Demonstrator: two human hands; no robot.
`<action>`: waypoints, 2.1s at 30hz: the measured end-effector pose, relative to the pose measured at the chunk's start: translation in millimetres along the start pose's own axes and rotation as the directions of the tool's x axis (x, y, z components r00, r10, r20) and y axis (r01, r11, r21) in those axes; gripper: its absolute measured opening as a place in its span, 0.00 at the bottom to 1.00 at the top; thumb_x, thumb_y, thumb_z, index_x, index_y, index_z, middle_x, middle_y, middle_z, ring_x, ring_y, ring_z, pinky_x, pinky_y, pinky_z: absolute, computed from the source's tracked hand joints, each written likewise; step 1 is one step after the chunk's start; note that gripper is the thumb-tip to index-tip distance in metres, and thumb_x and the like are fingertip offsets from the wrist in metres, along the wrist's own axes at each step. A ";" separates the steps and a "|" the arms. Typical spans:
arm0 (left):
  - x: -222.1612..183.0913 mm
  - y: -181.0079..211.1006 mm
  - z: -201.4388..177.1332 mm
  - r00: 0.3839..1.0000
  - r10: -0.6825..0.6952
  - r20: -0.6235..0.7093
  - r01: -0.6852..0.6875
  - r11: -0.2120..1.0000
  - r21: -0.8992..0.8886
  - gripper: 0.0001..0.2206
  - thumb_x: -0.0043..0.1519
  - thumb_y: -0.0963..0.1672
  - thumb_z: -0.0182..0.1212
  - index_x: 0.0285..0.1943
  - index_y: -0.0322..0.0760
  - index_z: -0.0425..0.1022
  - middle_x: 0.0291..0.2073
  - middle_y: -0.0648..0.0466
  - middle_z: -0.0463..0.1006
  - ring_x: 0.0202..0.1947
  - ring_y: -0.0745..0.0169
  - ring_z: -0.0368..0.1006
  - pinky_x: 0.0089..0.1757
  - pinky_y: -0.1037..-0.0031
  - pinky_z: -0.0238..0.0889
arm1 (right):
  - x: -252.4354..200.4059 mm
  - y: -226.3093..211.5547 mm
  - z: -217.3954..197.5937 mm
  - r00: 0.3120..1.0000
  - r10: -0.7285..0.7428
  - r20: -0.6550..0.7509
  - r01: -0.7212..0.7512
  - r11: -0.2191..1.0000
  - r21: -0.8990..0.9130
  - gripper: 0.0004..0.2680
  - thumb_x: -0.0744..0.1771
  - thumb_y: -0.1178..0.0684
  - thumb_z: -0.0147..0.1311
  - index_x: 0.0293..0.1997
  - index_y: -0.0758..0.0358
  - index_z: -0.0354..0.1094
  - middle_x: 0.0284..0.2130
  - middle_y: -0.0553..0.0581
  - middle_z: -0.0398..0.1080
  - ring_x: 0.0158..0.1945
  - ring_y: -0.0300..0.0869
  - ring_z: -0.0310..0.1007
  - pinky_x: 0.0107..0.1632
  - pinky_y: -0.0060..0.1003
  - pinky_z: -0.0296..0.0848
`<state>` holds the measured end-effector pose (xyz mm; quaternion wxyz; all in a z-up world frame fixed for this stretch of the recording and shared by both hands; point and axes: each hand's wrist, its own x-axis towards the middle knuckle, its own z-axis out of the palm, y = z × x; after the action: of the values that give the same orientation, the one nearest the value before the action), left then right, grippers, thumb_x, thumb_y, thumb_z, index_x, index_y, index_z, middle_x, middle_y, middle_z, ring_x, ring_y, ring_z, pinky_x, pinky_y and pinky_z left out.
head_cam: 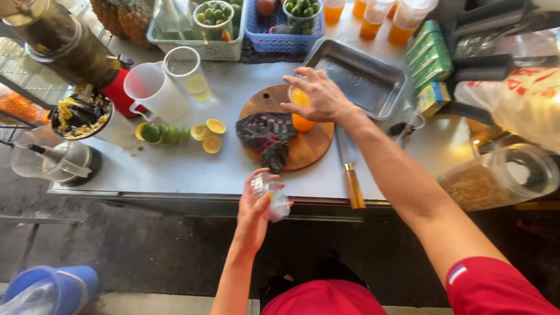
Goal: Cutting oranges, extracting juice using a manual juicer, adding ice to a cup, and packaging the drink.
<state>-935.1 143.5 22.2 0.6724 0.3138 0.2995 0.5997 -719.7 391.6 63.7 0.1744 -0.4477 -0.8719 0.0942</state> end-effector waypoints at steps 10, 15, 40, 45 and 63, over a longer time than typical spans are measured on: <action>21.2 2.0 -18.8 0.993 -0.109 0.042 0.110 0.993 -0.038 0.32 0.60 0.46 0.67 0.72 0.38 0.58 0.58 0.47 0.69 0.59 0.53 0.69 0.50 0.53 0.74 | -2.3 -7.2 4.5 0.993 0.107 0.051 -0.102 0.990 -0.093 0.17 0.72 0.36 0.39 0.70 0.36 0.63 0.71 0.56 0.54 0.70 0.59 0.54 0.69 0.54 0.56; 32.1 3.8 -16.0 0.978 -0.172 0.114 0.172 0.985 0.006 0.31 0.60 0.46 0.66 0.73 0.39 0.58 0.58 0.48 0.69 0.59 0.53 0.69 0.50 0.53 0.74 | 8.3 -21.3 -5.8 0.951 0.251 0.177 -0.226 0.963 -0.149 0.18 0.70 0.36 0.39 0.69 0.31 0.59 0.72 0.55 0.51 0.68 0.59 0.52 0.69 0.54 0.53; 140.9 -162.0 148.8 0.887 -0.445 0.121 0.345 0.815 0.466 0.19 0.64 0.49 0.55 0.60 0.37 0.77 0.43 0.48 0.84 0.45 0.59 0.80 0.46 0.69 0.69 | -297.3 55.2 -260.2 0.310 0.453 -0.836 -0.394 0.861 0.321 0.10 0.70 0.49 0.53 0.47 0.63 0.77 0.40 0.57 0.80 0.45 0.41 0.81 0.49 0.36 0.77; 128.3 -148.1 158.7 0.925 -0.352 0.146 0.253 0.855 0.453 0.19 0.64 0.49 0.57 0.59 0.35 0.78 0.40 0.48 0.85 0.41 0.61 0.81 0.44 0.71 0.70 | -266.0 211.0 -395.4 0.209 0.309 -0.928 -0.347 0.910 0.225 0.10 0.73 0.54 0.47 0.53 0.67 0.74 0.37 0.54 0.79 0.37 0.38 0.81 0.37 0.35 0.80; 105.6 -59.9 139.2 0.867 -0.417 0.274 0.275 0.857 0.435 0.17 0.65 0.46 0.56 0.59 0.32 0.77 0.37 0.48 0.82 0.38 0.61 0.79 0.41 0.71 0.70 | -277.1 280.7 -367.8 0.380 0.833 -0.403 -0.909 0.257 -0.328 0.15 0.62 0.54 0.64 0.53 0.59 0.74 0.49 0.68 0.75 0.50 0.58 0.78 0.50 0.51 0.77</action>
<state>-778.9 234.8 59.5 0.7395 0.4826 0.3347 0.3290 -217.7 332.3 251.7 0.0339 -0.8867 -0.4526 -0.0884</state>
